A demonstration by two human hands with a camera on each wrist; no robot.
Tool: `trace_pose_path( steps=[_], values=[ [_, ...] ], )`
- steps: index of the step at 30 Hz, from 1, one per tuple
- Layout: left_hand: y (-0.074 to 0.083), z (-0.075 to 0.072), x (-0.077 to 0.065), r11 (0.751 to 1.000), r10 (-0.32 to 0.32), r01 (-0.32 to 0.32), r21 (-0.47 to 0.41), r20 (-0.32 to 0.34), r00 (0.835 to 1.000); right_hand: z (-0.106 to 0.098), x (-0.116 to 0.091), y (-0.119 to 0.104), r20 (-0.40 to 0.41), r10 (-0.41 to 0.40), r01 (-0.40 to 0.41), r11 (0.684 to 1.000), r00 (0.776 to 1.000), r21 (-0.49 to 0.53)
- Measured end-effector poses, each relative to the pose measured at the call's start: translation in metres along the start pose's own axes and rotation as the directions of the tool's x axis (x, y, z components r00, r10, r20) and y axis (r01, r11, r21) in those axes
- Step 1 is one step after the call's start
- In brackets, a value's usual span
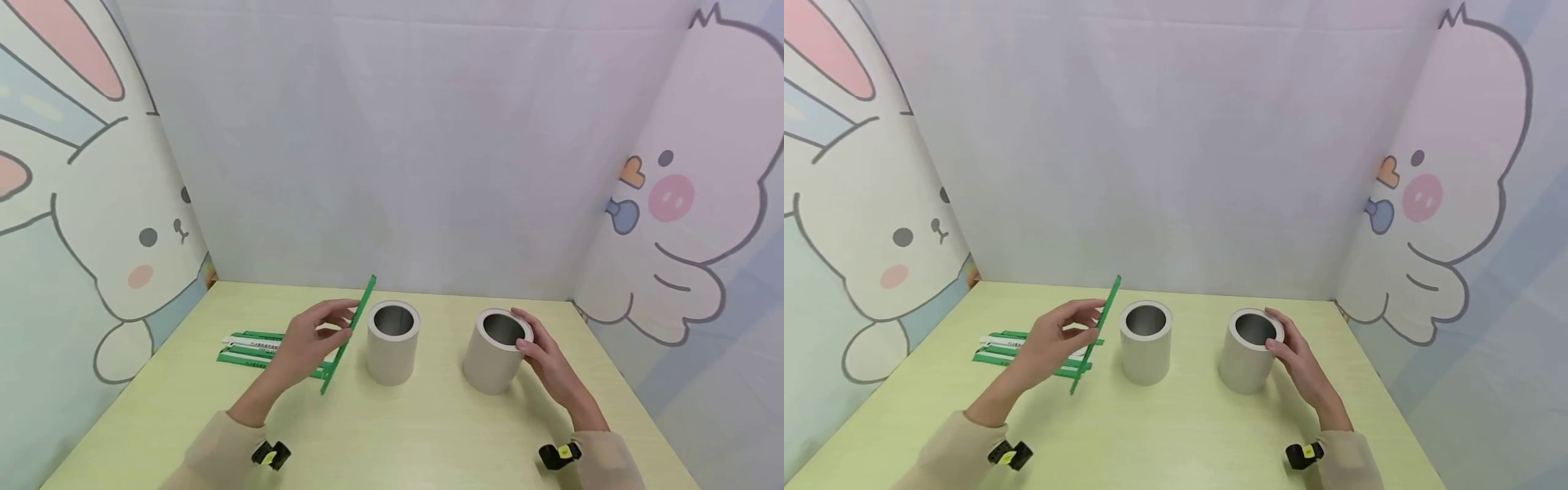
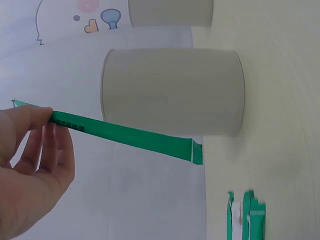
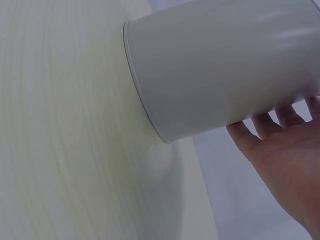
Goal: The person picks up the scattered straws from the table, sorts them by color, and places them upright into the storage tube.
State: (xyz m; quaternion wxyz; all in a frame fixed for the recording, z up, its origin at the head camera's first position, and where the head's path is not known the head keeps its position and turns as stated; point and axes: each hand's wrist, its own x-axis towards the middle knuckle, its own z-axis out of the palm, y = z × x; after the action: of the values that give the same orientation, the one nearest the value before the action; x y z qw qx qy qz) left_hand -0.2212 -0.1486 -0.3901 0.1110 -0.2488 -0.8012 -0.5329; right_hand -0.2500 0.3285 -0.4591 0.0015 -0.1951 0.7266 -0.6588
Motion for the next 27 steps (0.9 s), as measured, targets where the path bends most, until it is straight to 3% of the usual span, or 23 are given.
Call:
trace_pose_path(
  steps=[6,11,19,27],
  values=[
    [0.020,0.041,0.021,0.988,0.019,-0.031,-0.154,-0.074,0.997,-0.005,-0.003,0.001,0.012,-0.016,0.016,1.000,1.000,-0.010],
    [0.041,0.069,0.040,0.967,-0.005,-0.033,-0.251,-0.147,0.989,-0.006,-0.003,-0.001,0.031,-0.006,0.007,0.999,0.999,-0.040],
    [0.065,0.107,0.074,0.939,0.011,-0.081,-0.335,-0.204,0.979,-0.007,-0.002,-0.001,0.056,-0.003,0.004,1.000,0.998,-0.030],
    [0.074,0.138,0.099,0.907,-0.006,-0.104,-0.408,-0.259,0.966,-0.011,-0.001,0.007,0.090,-0.062,0.057,0.997,0.994,0.048]
  ],
)
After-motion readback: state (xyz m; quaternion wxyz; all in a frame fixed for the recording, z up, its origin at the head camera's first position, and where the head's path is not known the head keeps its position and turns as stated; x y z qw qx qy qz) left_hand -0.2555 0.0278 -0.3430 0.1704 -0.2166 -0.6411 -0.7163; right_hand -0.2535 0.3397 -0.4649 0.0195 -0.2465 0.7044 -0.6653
